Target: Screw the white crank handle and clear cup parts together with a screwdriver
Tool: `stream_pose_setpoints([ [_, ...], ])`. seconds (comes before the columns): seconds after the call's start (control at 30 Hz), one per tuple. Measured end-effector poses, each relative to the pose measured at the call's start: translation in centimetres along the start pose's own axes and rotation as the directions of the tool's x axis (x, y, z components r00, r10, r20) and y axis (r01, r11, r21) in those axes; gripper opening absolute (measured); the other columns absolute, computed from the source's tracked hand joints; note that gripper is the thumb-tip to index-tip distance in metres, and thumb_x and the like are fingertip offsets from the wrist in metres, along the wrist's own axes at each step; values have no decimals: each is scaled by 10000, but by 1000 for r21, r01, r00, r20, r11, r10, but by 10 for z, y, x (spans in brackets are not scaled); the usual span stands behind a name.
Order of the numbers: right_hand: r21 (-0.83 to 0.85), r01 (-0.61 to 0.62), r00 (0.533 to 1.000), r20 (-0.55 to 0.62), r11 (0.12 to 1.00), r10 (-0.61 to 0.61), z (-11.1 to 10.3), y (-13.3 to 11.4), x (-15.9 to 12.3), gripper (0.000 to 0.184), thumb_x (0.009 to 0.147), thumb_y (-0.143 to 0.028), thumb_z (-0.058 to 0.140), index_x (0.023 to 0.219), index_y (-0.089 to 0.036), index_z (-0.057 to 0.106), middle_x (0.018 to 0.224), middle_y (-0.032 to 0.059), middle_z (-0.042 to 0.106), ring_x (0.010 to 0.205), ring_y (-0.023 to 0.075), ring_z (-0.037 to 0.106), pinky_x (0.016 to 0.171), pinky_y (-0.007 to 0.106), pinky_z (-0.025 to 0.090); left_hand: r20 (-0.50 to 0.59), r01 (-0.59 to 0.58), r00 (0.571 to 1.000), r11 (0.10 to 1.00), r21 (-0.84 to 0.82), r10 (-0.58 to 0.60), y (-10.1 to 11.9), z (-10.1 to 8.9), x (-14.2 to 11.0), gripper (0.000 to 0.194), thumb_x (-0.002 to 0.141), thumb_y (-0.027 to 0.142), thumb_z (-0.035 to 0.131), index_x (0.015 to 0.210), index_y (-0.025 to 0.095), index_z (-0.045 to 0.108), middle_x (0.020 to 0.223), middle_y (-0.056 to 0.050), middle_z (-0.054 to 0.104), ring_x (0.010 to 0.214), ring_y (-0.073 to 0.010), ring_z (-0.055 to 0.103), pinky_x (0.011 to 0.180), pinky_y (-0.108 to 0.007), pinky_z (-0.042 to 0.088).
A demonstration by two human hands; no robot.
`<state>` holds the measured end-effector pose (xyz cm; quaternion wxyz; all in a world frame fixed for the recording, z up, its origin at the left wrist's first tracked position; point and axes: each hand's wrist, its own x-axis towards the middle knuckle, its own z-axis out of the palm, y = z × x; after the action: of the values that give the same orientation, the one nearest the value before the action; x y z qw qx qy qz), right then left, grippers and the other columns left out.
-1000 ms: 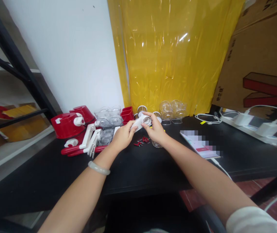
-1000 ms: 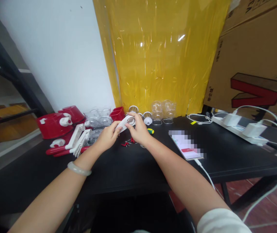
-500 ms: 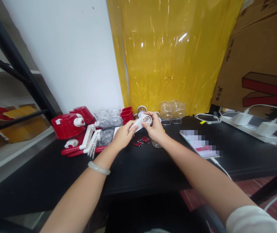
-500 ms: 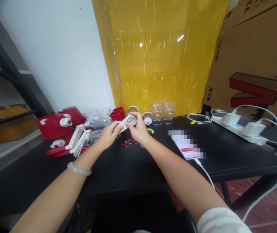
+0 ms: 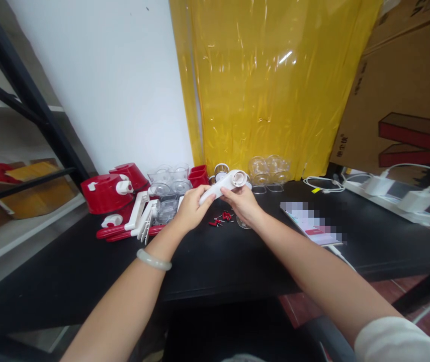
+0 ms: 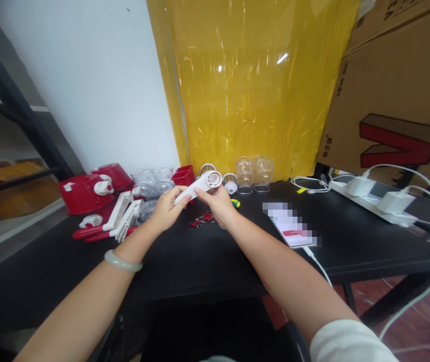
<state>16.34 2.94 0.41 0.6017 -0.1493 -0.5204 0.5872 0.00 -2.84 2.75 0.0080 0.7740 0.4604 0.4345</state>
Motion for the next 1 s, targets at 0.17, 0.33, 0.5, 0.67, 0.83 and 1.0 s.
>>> stream_pose_setpoints([
  [0.17,-13,58,997,-51,998,-59,1,1,0,602,550,-386,916,1062,-212,652,1155,90,729,1099,250,686,1096,473,490,23,0,1000,998,57,-1,1,2,-1,289,980,429,505,981,174,642,865,-48,720,797,-198,637,766,-314,446],
  [0.33,-77,89,994,-51,993,-93,-1,5,2,621,592,-417,884,1122,-200,642,1179,116,723,1112,258,683,1091,470,488,37,54,998,999,5,-54,3,6,-2,292,986,444,491,973,180,618,786,-21,689,728,-178,616,697,-287,427],
  [0.5,-114,114,990,-65,987,-122,-1,6,2,661,597,-452,872,1162,-208,630,1168,107,725,1105,262,681,1091,480,481,28,58,998,998,-15,-58,7,9,-2,287,980,436,484,992,180,612,797,-19,688,730,-179,621,695,-287,425],
  [0.67,-103,104,992,-57,989,-110,-1,2,3,633,572,-433,887,1114,-208,650,1160,100,729,1104,260,673,1089,460,471,24,58,998,998,-11,-58,5,10,-2,305,984,456,469,1017,189,611,824,-23,702,748,-188,641,707,-294,445],
  [0.83,-82,63,997,-33,995,-66,-3,-1,4,610,510,-408,921,1024,-216,654,1102,82,740,1076,254,672,1052,445,491,66,81,995,997,-19,-80,2,8,-4,291,981,470,490,989,196,587,784,-25,710,733,-195,660,722,-307,467],
  [1.0,-142,37,996,91,989,-24,-1,-4,-1,539,537,-426,920,977,-230,678,1008,47,748,1017,245,680,1020,444,506,150,104,984,994,-41,-96,7,6,-6,389,987,555,454,910,194,574,788,-49,716,710,-197,662,680,-301,471],
])
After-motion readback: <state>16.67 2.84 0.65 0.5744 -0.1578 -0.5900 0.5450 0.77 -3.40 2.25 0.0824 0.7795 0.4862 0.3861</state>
